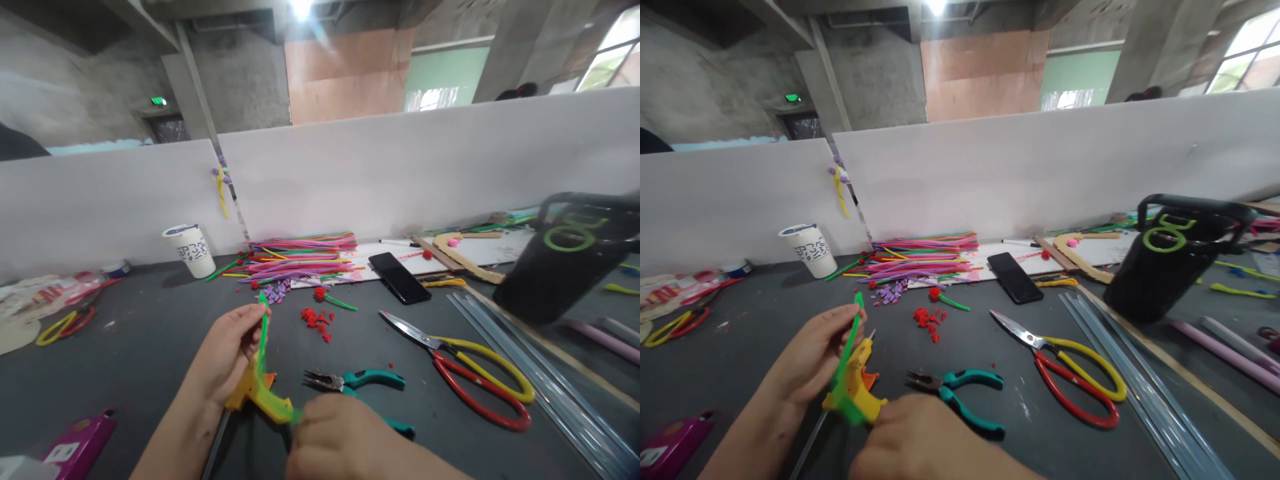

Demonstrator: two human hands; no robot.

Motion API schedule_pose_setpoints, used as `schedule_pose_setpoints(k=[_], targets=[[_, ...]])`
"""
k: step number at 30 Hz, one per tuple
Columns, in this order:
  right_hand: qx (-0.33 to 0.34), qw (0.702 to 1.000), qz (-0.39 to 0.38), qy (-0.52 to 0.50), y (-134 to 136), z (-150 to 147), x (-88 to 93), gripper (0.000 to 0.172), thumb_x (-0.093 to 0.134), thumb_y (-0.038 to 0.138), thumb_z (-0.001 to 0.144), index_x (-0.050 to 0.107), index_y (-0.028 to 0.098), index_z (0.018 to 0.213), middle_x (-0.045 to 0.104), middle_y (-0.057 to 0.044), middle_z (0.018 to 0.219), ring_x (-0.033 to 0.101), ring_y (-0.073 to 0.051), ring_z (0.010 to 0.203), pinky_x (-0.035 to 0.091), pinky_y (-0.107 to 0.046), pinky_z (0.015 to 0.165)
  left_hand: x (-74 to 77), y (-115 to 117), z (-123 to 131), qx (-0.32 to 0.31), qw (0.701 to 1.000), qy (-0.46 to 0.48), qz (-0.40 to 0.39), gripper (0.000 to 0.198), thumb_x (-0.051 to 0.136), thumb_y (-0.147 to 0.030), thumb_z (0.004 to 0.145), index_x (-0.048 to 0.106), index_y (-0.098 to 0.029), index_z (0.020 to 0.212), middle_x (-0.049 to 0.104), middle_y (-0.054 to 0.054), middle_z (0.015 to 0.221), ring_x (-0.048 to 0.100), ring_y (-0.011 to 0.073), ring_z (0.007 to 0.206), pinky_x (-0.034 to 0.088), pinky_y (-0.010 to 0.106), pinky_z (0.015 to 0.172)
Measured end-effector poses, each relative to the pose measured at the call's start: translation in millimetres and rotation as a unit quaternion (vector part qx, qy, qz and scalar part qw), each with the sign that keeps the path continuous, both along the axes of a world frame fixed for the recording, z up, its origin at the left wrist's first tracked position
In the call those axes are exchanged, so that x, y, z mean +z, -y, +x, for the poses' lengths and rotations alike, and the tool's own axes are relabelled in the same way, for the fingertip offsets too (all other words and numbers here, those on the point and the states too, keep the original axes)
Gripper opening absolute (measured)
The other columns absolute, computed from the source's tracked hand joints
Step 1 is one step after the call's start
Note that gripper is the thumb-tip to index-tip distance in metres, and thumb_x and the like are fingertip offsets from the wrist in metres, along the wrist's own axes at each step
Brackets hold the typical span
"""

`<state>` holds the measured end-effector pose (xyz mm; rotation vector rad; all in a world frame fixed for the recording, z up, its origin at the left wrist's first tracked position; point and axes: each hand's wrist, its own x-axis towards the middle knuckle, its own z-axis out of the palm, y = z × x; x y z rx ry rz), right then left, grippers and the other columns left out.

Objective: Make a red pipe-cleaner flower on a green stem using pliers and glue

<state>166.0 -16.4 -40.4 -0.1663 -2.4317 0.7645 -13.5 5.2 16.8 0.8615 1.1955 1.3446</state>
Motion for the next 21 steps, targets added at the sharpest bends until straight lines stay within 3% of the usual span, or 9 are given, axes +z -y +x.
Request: schedule_pose_setpoints(k=[2, 5, 7, 10, 13, 15, 17, 21], targets=[[0.003, 1.0, -0.026, 0.004, 1, 1, 0.9, 0.025, 0.047, 0.025, 0.087, 0.048, 0.023, 0.062, 0.05, 0.003, 0.054, 0.041, -0.012, 0.053, 0.03, -0.024, 0.053, 1.7, -2, -7, 0.017, 1.0, -0.008, 0.011, 0.024, 0.078, -0.033, 0.061, 0.065, -0.013, 0.063, 0.048, -0.007, 0.049, 0.038, 0.0025, 0.043, 0.029, 0.011, 0.042], [-0.164, 0.979, -0.117, -0.012, -4, 10, 12.6, 0.032, 0.045, 0.034, 0.09, 0.049, 0.021, 0.061, 0.051, 0.001, 0.055, 0.046, -0.012, 0.055, 0.032, -0.024, 0.053, -0.6, 0, -2, -0.007, 1.0, -0.028, 0.007, 0.021, 0.078, -0.03, 0.063, 0.067, -0.012, 0.064, 0.051, -0.005, 0.05, 0.04, 0.003, 0.044, 0.03, 0.012, 0.042], [-0.272, 0.936, -0.222, -0.037, -11, 16, 22.0, 0.031, 0.041, 0.035, 0.091, 0.052, 0.02, 0.067, 0.053, 0.001, 0.06, 0.049, -0.013, 0.056, 0.035, -0.023, 0.052, -3.8, 4, 9, -0.036, 0.999, -0.038, -0.001, 0.021, 0.077, -0.03, 0.065, 0.068, -0.011, 0.064, 0.048, -0.006, 0.046, 0.038, 0.0032, 0.043, 0.028, 0.013, 0.041], [-0.33, 0.905, -0.26, -0.069, -24, 21, 30.0, 0.023, 0.05, 0.034, 0.085, 0.055, 0.019, 0.068, 0.053, 0.0, 0.065, 0.05, -0.015, 0.063, 0.039, -0.025, 0.059, -7.5, 9, 24, -0.056, 0.998, -0.04, -0.007, 0.021, 0.076, -0.032, 0.067, 0.068, -0.013, 0.066, 0.05, -0.006, 0.048, 0.04, 0.004, 0.044, 0.03, 0.014, 0.043], [-0.34, 0.911, -0.217, -0.089, -31, 21, 30.9, 0.014, 0.057, 0.03, 0.079, 0.06, 0.019, 0.07, 0.056, -0.006, 0.086, 0.05, -0.021, 0.089, 0.037, -0.033, 0.081, -10.1, 9, 31, -0.059, 0.997, -0.041, -0.005, 0.019, 0.076, -0.032, 0.067, 0.067, -0.015, 0.067, 0.055, -0.005, 0.051, 0.043, 0.0055, 0.047, 0.033, 0.015, 0.045], [-0.328, 0.916, -0.21, -0.1, -33, 18, 30.7, 0.015, 0.057, 0.029, 0.079, 0.061, 0.019, 0.068, 0.056, -0.008, 0.092, 0.046, -0.023, 0.096, 0.031, -0.038, 0.09, -12.6, 7, 33, -0.056, 0.998, -0.042, 0.002, 0.019, 0.077, -0.031, 0.066, 0.067, -0.016, 0.064, 0.055, -0.005, 0.051, 0.044, 0.0061, 0.047, 0.033, 0.016, 0.046], [-0.294, 0.921, -0.234, -0.099, -35, 14, 31.3, 0.019, 0.055, 0.03, 0.079, 0.061, 0.018, 0.065, 0.057, -0.006, 0.083, 0.048, -0.021, 0.087, 0.034, -0.037, 0.086, -14.3, 3, 35, -0.056, 0.997, -0.042, 0.011, 0.018, 0.079, -0.029, 0.063, 0.068, -0.015, 0.063, 0.055, -0.005, 0.053, 0.042, 0.006, 0.048, 0.033, 0.016, 0.047], [-0.218, 0.915, -0.325, -0.096, -33, 10, 35.1, 0.028, 0.051, 0.036, 0.08, 0.055, 0.017, 0.06, 0.049, 0.0, 0.06, 0.045, -0.014, 0.062, 0.038, -0.028, 0.063, -9.0, 4, 41, -0.084, 0.996, -0.025, 0.012, 0.017, 0.078, -0.029, 0.065, 0.073, -0.014, 0.07, 0.055, -0.003, 0.053, 0.042, 0.0069, 0.049, 0.034, 0.018, 0.049]])
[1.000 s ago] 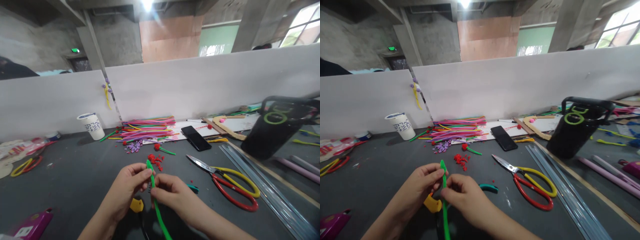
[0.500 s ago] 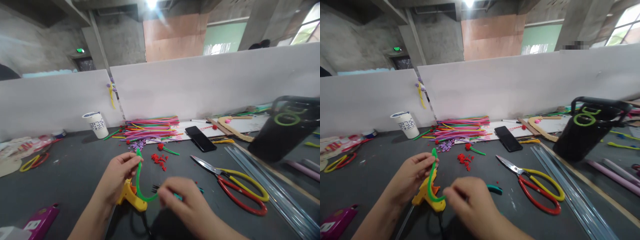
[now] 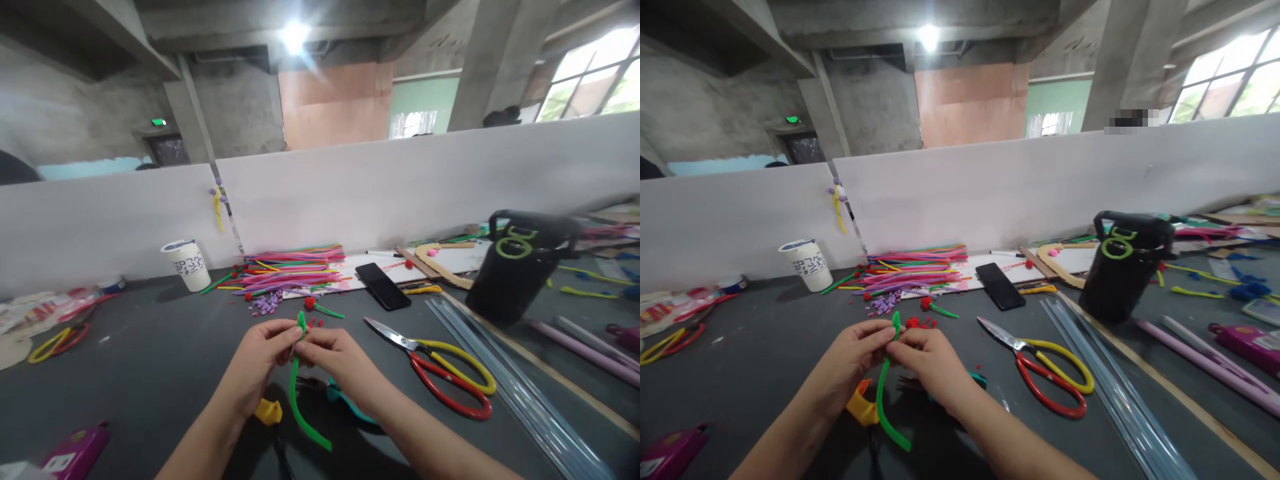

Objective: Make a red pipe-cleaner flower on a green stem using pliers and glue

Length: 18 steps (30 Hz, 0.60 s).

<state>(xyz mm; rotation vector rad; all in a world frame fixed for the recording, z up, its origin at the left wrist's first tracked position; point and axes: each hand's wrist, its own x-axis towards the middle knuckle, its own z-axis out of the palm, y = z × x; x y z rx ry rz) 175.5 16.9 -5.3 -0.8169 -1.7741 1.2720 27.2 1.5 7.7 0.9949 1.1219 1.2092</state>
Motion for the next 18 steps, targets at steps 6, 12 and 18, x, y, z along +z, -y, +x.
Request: schedule_pose_setpoints(k=[6, 12, 18], targets=[[0.026, 0.997, -0.042, -0.052, 14, 4, 7.1, 0.028, 0.055, 0.04, 0.074, 0.05, 0.018, 0.058, 0.04, 0.003, 0.058, 0.036, -0.011, 0.058, 0.03, -0.024, 0.056, 15.0, 22, 9, -0.012, 0.999, 0.049, 0.004, 0.02, 0.078, -0.027, 0.063, 0.076, -0.013, 0.077, 0.064, 0.002, 0.062, 0.05, 0.0084, 0.056, 0.041, 0.019, 0.057], [0.045, 0.995, -0.057, -0.068, 28, 8, 16.5, 0.029, 0.053, 0.042, 0.072, 0.049, 0.018, 0.057, 0.04, 0.003, 0.055, 0.035, -0.011, 0.055, 0.028, -0.025, 0.054, 16.0, 38, 15, -0.001, 0.996, 0.07, 0.047, 0.017, 0.081, -0.02, 0.057, 0.076, -0.017, 0.073, 0.067, 0.001, 0.064, 0.053, 0.0074, 0.054, 0.042, 0.018, 0.056], [0.073, 0.993, -0.073, -0.056, 50, 19, 31.9, 0.023, 0.048, 0.036, 0.07, 0.05, 0.017, 0.056, 0.044, 0.002, 0.056, 0.038, -0.011, 0.056, 0.031, -0.025, 0.057, 13.9, 50, 13, -0.039, 0.993, 0.05, 0.103, 0.032, 0.082, -0.024, 0.058, 0.076, -0.021, 0.089, 0.068, 0.001, 0.071, 0.054, 0.0095, 0.055, 0.043, 0.02, 0.052]])
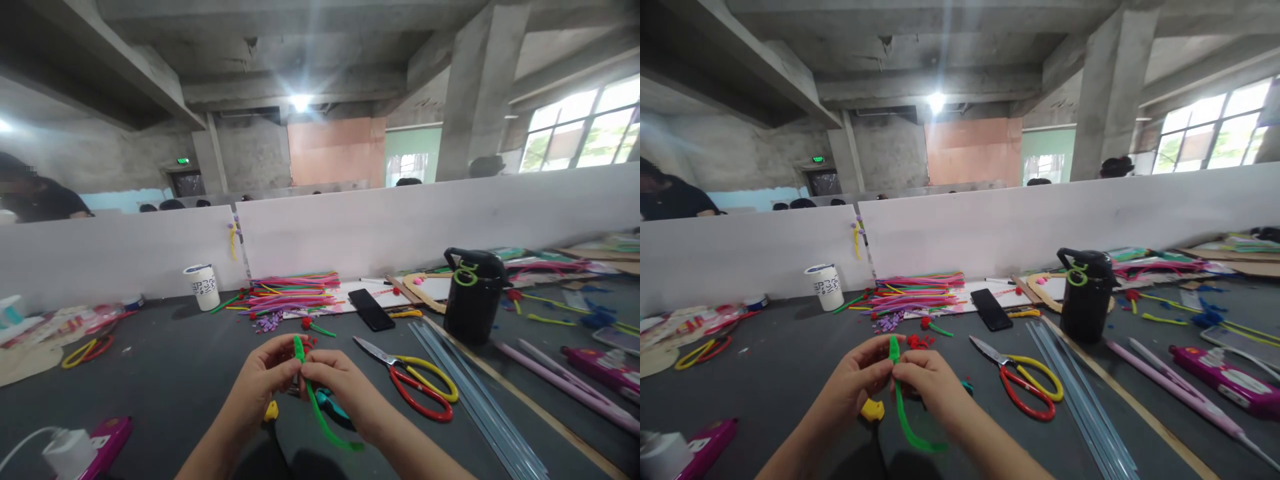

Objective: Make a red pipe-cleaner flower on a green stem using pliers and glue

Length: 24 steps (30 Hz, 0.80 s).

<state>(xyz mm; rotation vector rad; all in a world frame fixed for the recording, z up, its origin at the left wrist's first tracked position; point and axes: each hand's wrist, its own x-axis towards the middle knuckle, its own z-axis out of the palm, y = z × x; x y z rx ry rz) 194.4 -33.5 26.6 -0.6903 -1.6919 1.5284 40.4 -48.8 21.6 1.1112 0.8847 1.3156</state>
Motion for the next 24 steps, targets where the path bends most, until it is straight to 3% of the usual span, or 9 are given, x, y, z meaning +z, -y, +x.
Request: schedule_pose_setpoints(k=[3, 5, 7, 10, 13, 16, 19, 24], targets=[[0.024, 0.999, 0.016, 0.015, 5, 5, 3.8, 0.021, 0.047, 0.032, 0.068, 0.049, 0.017, 0.054, 0.048, 0.0, 0.057, 0.043, -0.012, 0.06, 0.034, -0.025, 0.06, 8.1, 6, -4, -0.017, 0.997, -0.032, 0.073, 0.05, 0.08, -0.017, 0.06, 0.07, -0.03, 0.107, 0.068, 0.002, 0.092, 0.057, 0.0111, 0.063, 0.045, 0.021, 0.056], [0.041, 0.998, 0.032, 0.032, 4, 8, 4.8, 0.018, 0.046, 0.03, 0.066, 0.049, 0.017, 0.053, 0.047, 0.001, 0.056, 0.043, -0.012, 0.059, 0.033, -0.024, 0.059, 17.2, 9, -7, -0.031, 0.977, -0.11, 0.183, 0.052, 0.075, -0.012, 0.066, 0.068, -0.035, 0.111, 0.065, 0.002, 0.106, 0.059, 0.0126, 0.074, 0.048, 0.024, 0.067], [0.065, 0.995, 0.048, 0.056, 0, 12, 6.0, 0.015, 0.047, 0.027, 0.065, 0.048, 0.018, 0.054, 0.043, 0.003, 0.054, 0.039, -0.011, 0.057, 0.031, -0.023, 0.055, 26.8, 9, -11, -0.061, 0.929, -0.246, 0.269, 0.032, 0.067, -0.007, 0.073, 0.075, -0.027, 0.096, 0.065, 0.005, 0.096, 0.06, 0.0183, 0.089, 0.046, 0.028, 0.08], [0.095, 0.989, 0.068, 0.095, -9, 15, 11.2, 0.012, 0.048, 0.023, 0.064, 0.046, 0.018, 0.054, 0.038, 0.005, 0.053, 0.034, -0.009, 0.053, 0.028, -0.022, 0.051, 37.3, 5, -15, -0.074, 0.894, -0.315, 0.309, 0.021, 0.066, -0.006, 0.073, 0.075, -0.021, 0.084, 0.063, 0.005, 0.084, 0.06, 0.0173, 0.08, 0.047, 0.027, 0.072], [0.079, 0.987, 0.086, 0.114, -17, 14, 20.3, 0.014, 0.047, 0.023, 0.066, 0.044, 0.018, 0.054, 0.038, 0.005, 0.052, 0.034, -0.009, 0.052, 0.028, -0.022, 0.05, 42.2, -4, -18, -0.048, 0.895, -0.325, 0.301, 0.017, 0.066, -0.006, 0.072, 0.073, -0.019, 0.079, 0.064, 0.004, 0.081, 0.061, 0.0171, 0.077, 0.046, 0.027, 0.071], [0.038, 0.985, 0.113, 0.122, -21, 10, 28.5, 0.017, 0.046, 0.023, 0.068, 0.042, 0.019, 0.053, 0.038, 0.004, 0.054, 0.036, -0.01, 0.056, 0.028, -0.022, 0.052, 43.6, -13, -20, -0.031, 0.94, -0.261, 0.22, 0.014, 0.069, -0.006, 0.068, 0.072, -0.019, 0.072, 0.064, 0.002, 0.077, 0.059, 0.016, 0.075, 0.044, 0.027, 0.071], [0.009, 0.981, 0.139, 0.137, -22, 6, 31.2, 0.017, 0.047, 0.021, 0.068, 0.04, 0.018, 0.052, 0.037, 0.004, 0.056, 0.036, -0.011, 0.058, 0.028, -0.023, 0.053, 42.5, -20, -21, -0.052, 0.972, -0.192, 0.125, 0.012, 0.072, -0.007, 0.061, 0.071, -0.017, 0.066, 0.063, 0.0, 0.069, 0.057, 0.0137, 0.068, 0.043, 0.024, 0.064], [0.003, 0.976, 0.154, 0.152, -27, 0, 26.6, 0.017, 0.044, 0.022, 0.067, 0.038, 0.019, 0.051, 0.035, 0.003, 0.056, 0.035, -0.011, 0.058, 0.028, -0.023, 0.053, 34.1, -32, -21, -0.07, 0.986, -0.14, 0.055, 0.008, 0.074, -0.01, 0.056, 0.069, -0.016, 0.06, 0.062, -0.001, 0.063, 0.054, 0.0106, 0.053, 0.041, 0.023, 0.053]])
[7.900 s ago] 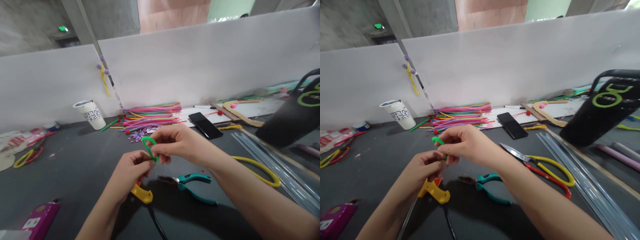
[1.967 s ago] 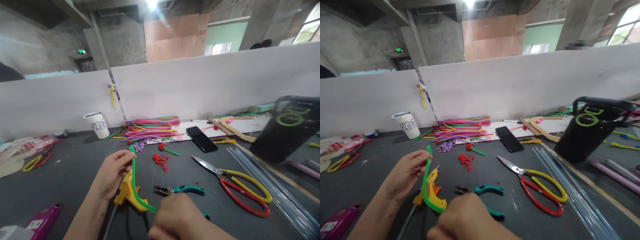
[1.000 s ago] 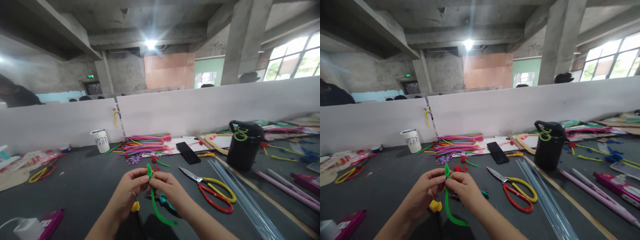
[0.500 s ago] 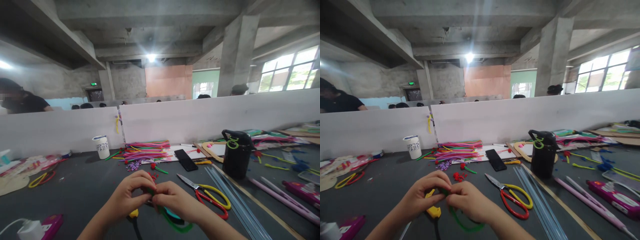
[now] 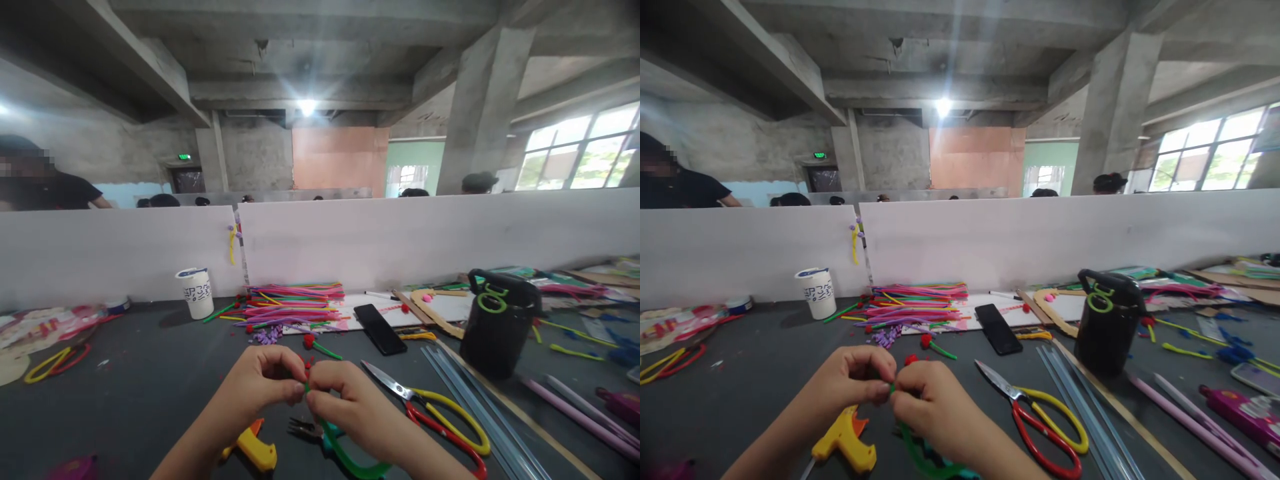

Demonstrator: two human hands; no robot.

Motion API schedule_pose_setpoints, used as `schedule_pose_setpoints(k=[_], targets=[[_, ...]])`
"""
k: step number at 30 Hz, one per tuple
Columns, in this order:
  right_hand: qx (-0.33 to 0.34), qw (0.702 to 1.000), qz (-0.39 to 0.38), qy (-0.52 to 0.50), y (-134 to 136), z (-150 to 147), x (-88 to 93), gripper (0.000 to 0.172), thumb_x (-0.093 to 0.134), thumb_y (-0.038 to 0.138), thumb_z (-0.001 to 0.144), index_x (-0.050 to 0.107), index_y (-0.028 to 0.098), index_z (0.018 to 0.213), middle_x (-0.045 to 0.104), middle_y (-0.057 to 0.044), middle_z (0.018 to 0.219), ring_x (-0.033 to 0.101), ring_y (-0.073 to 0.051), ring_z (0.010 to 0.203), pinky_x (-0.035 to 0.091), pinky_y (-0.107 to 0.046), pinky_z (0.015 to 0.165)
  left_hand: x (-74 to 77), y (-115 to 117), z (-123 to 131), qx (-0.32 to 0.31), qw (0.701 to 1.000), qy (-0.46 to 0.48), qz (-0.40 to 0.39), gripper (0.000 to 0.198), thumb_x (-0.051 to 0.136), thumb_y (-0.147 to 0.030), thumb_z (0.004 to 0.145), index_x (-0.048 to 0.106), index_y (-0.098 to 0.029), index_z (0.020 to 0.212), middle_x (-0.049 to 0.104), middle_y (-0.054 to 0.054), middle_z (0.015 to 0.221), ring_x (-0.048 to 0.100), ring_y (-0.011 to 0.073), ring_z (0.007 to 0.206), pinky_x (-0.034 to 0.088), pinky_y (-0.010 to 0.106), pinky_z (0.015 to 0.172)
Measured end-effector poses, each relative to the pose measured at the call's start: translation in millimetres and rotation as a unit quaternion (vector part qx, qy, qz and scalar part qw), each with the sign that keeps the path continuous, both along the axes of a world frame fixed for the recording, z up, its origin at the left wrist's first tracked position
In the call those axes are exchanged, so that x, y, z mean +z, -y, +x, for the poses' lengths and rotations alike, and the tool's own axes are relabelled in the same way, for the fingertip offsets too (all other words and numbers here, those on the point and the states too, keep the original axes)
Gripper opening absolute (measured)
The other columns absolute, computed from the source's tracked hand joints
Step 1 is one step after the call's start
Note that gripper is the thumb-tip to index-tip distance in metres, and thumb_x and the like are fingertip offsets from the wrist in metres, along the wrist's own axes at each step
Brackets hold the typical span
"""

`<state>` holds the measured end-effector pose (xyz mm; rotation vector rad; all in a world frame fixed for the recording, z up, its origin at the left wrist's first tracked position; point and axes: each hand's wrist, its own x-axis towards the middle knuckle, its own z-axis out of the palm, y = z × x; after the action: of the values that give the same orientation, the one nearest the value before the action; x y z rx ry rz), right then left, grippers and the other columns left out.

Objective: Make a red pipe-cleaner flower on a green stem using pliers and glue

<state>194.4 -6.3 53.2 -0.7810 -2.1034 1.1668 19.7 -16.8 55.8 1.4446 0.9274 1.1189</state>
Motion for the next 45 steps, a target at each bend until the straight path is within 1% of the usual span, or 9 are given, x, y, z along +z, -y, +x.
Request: schedule_pose_setpoints(k=[9, 15, 19, 23, 27, 35, 39, 41, 45], targets=[[0.008, 1.0, -0.007, -0.003, 3, -1, 0.2, 0.015, 0.043, 0.022, 0.068, 0.043, 0.019, 0.053, 0.038, 0.003, 0.055, 0.038, -0.012, 0.057, 0.031, -0.023, 0.053, -10.4, 1, -6, -0.014, 0.997, 0.032, -0.073, 0.013, 0.074, -0.012, 0.057, 0.071, -0.017, 0.069, 0.061, -0.002, 0.052, 0.052, 0.0091, 0.046, 0.033, 0.019, 0.043], [-0.045, 0.993, 0.106, -0.017, 16, -3, 1.0, 0.022, 0.042, 0.02, 0.078, 0.049, 0.018, 0.057, 0.046, 0.002, 0.059, 0.043, -0.012, 0.06, 0.031, -0.024, 0.057, -2.7, 11, 0, -0.013, 0.993, 0.086, -0.081, 0.013, 0.076, -0.01, 0.059, 0.072, -0.015, 0.07, 0.062, -0.003, 0.051, 0.052, 0.0074, 0.047, 0.036, 0.017, 0.047], [-0.083, 0.957, 0.279, -0.003, 23, -9, -5.5, 0.024, 0.041, 0.014, 0.081, 0.052, 0.017, 0.06, 0.049, 0.0, 0.061, 0.042, -0.014, 0.064, 0.03, -0.027, 0.061, -2.5, 17, 6, -0.008, 0.982, 0.151, -0.117, 0.015, 0.082, -0.017, 0.054, 0.071, -0.013, 0.064, 0.06, -0.003, 0.051, 0.05, 0.0059, 0.046, 0.039, 0.017, 0.048], [-0.152, 0.878, 0.454, 0.019, 28, -15, -10.1, 0.024, 0.042, 0.009, 0.081, 0.047, 0.018, 0.059, 0.049, -0.001, 0.059, 0.039, -0.014, 0.06, 0.029, -0.028, 0.057, -3.6, 26, 11, 0.005, 0.969, 0.202, -0.14, 0.021, 0.084, -0.021, 0.053, 0.071, -0.014, 0.067, 0.065, 0.0, 0.063, 0.059, 0.0095, 0.059, 0.047, 0.02, 0.062], [-0.188, 0.843, 0.503, 0.03, 33, -17, -11.2, 0.024, 0.043, 0.007, 0.081, 0.048, 0.019, 0.06, 0.051, -0.001, 0.059, 0.042, -0.015, 0.059, 0.032, -0.028, 0.057, -2.4, 32, 17, 0.023, 0.962, 0.23, -0.147, 0.024, 0.087, -0.022, 0.048, 0.069, -0.013, 0.063, 0.063, -0.002, 0.059, 0.057, 0.0077, 0.055, 0.046, 0.018, 0.057], [-0.189, 0.835, 0.516, 0.011, 32, -16, -23.9, 0.023, 0.043, 0.006, 0.079, 0.049, 0.018, 0.06, 0.052, -0.002, 0.059, 0.043, -0.015, 0.059, 0.036, -0.028, 0.058, -11.2, 23, 23, 0.055, 0.964, 0.214, -0.15, 0.03, 0.089, -0.025, 0.041, 0.066, -0.013, 0.056, 0.055, -0.005, 0.049, 0.048, 0.0056, 0.044, 0.039, 0.017, 0.047], [-0.168, 0.865, 0.471, 0.037, 24, -14, -22.8, 0.022, 0.045, 0.009, 0.081, 0.055, 0.017, 0.063, 0.056, -0.003, 0.062, 0.046, -0.016, 0.061, 0.037, -0.03, 0.06, -11.9, 19, 17, 0.075, 0.978, 0.148, -0.126, 0.026, 0.086, -0.025, 0.049, 0.069, -0.012, 0.063, 0.057, -0.004, 0.052, 0.047, 0.0065, 0.046, 0.037, 0.017, 0.047], [-0.137, 0.898, 0.417, 0.036, 18, -8, -17.9, 0.02, 0.051, 0.014, 0.081, 0.056, 0.018, 0.062, 0.057, -0.002, 0.062, 0.048, -0.015, 0.061, 0.037, -0.028, 0.059, -9.4, 20, 15, 0.112, 0.988, 0.066, -0.083, 0.023, 0.083, -0.028, 0.055, 0.069, -0.013, 0.067, 0.059, -0.003, 0.054, 0.049, 0.0074, 0.046, 0.037, 0.018, 0.045], [-0.141, 0.97, 0.176, -0.089, 4, 6, -9.2, 0.003, 0.06, 0.021, 0.079, 0.062, 0.019, 0.081, 0.063, -0.001, 0.078, 0.057, -0.015, 0.074, 0.044, -0.027, 0.067, -4.9, 28, 17, 0.163, 0.983, -0.084, -0.023, 0.02, 0.069, -0.035, 0.07, 0.069, -0.018, 0.08, 0.065, -0.001, 0.061, 0.051, 0.0101, 0.035, 0.034, 0.02, 0.035]])
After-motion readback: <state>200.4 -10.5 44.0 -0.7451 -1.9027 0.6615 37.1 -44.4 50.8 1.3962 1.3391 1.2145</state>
